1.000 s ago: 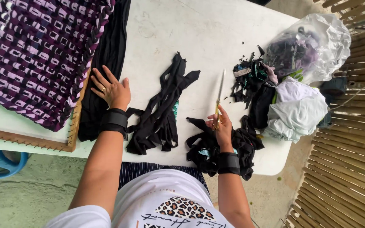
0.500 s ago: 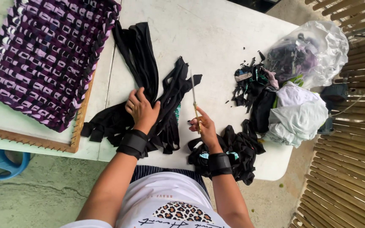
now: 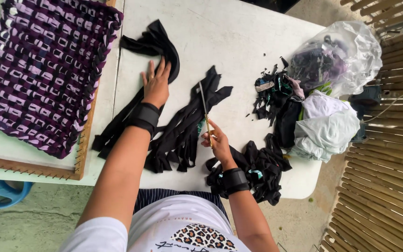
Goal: The person cuts long strips of dark fabric from a larger piece of fabric with handheld scissors, then places the cut strips onto a pile on a table.
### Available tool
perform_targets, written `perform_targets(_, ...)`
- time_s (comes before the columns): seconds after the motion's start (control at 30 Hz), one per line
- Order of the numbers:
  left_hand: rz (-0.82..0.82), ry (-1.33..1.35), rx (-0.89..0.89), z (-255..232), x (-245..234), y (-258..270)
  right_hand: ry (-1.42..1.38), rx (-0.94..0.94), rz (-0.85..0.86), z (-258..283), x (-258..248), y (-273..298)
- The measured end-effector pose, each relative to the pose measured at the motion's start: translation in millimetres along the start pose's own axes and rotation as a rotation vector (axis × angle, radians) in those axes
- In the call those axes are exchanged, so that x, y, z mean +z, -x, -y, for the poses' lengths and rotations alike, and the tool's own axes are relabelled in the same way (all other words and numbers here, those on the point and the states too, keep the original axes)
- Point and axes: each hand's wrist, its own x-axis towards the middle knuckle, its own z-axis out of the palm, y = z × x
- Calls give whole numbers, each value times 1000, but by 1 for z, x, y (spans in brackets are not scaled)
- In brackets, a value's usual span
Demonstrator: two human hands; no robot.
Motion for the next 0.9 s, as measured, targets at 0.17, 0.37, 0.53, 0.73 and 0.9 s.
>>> perform_targets(0.17,36,306,-19,0,-72,-19,-7,-6,-64,8,-5,2)
perform_targets(0.37,-167,535,-118,31,-101,26,54,-43,-9,22,0,19)
perform_targets(0.53,13,689,-233,39,-110,93,138,-9,83,0,-2,29)
perform_targets(0.73,259,746,-453,42,-105,146,303,-7,130,-1,9,50)
perform_targets(0.9,207,286,-451,30,-101,163,260,3,111,-7,5,54)
